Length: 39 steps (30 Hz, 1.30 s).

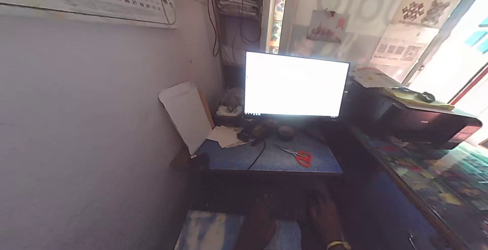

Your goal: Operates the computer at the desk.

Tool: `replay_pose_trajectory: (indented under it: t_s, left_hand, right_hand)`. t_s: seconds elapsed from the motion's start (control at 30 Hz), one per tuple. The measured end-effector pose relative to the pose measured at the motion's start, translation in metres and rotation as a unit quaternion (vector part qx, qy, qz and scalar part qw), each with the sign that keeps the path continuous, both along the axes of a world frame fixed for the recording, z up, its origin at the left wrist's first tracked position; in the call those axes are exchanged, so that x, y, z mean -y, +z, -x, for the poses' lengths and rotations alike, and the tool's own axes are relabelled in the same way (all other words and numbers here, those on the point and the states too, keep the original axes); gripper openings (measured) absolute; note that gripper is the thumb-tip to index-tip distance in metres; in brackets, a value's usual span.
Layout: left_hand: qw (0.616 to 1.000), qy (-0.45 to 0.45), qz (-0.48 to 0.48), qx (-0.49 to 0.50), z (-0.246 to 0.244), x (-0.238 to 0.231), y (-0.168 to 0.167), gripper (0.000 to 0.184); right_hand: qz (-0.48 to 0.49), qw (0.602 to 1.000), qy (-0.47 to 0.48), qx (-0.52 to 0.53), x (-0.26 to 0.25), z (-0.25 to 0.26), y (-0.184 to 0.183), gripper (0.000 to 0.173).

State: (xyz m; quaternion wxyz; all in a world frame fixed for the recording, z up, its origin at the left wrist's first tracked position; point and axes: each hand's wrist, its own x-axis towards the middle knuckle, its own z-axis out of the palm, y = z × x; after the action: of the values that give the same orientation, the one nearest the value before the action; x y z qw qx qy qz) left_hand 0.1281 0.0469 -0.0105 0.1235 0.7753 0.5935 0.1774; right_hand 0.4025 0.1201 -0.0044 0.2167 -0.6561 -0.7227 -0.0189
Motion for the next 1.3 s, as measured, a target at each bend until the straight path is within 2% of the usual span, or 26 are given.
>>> replay_pose_trajectory:
  t_s: [0.27, 0.4, 1.1, 1.23, 1.3]
  left_hand:
    - [1.0, 0.0, -0.01, -0.003, 0.0, 0.0, -0.005, 0.065]
    - [0.999, 0.002, -0.05, 0.0, 0.001, -0.001, -0.015, 0.065]
    - [0.998, 0.002, -0.06, -0.004, 0.0, -0.001, -0.017, 0.064]
    - [0.998, 0.008, -0.067, -0.006, 0.0, -0.001, -0.021, 0.064]
    - [0.998, 0.012, -0.058, 0.0, 0.0, -0.001, -0.021, 0.064]
  right_hand:
    - [-0.014, 1.0, 0.003, -0.004, 0.0, -0.001, -0.003, 0.048]
    - [-0.009, 1.0, 0.004, -0.017, 0.001, 0.0, 0.0, 0.047]
    - [-0.024, 0.999, 0.031, -0.017, -0.001, -0.003, -0.006, 0.046]
    - [-0.024, 0.999, 0.017, -0.02, 0.002, -0.001, 0.001, 0.045]
    - [0.005, 1.0, -0.004, -0.024, 0.006, 0.002, 0.008, 0.046]
